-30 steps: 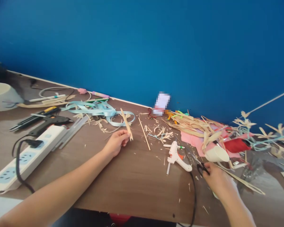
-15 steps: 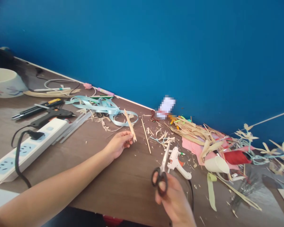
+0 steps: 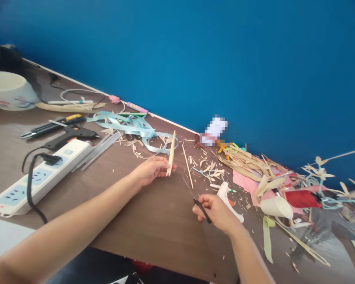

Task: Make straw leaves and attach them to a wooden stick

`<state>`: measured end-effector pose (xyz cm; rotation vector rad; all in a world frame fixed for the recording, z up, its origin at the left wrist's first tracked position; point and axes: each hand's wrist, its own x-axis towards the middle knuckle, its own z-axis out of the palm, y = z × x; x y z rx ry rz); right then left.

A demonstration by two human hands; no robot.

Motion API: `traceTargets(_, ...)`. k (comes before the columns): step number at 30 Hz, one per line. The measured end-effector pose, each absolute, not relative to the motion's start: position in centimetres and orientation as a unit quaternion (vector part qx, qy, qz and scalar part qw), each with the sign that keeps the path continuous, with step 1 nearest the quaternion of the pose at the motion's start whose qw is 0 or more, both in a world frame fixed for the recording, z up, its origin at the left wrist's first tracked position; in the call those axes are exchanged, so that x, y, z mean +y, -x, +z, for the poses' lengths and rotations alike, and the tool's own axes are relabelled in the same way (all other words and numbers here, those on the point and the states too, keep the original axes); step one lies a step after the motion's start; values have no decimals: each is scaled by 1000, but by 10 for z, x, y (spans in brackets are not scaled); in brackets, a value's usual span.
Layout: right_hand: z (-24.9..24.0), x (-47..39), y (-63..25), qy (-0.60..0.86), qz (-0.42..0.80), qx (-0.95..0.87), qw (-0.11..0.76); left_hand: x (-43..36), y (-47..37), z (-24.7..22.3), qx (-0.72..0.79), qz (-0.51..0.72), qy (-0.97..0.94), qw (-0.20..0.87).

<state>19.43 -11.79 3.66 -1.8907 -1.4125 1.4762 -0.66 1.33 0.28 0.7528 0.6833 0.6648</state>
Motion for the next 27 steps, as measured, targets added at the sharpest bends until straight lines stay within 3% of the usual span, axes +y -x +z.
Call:
traceTargets(4, 55, -113, -205, 671, 513, -529, 77, 11, 6, 0, 303, 250, -413, 822)
traceTargets(9, 60, -100, -198, 652, 504, -566, 20, 7, 5, -5, 297, 205, -469, 806)
traceTargets(27, 55, -91, -197, 648, 528, -548, 25, 5, 2, -5, 315, 173, -455, 815)
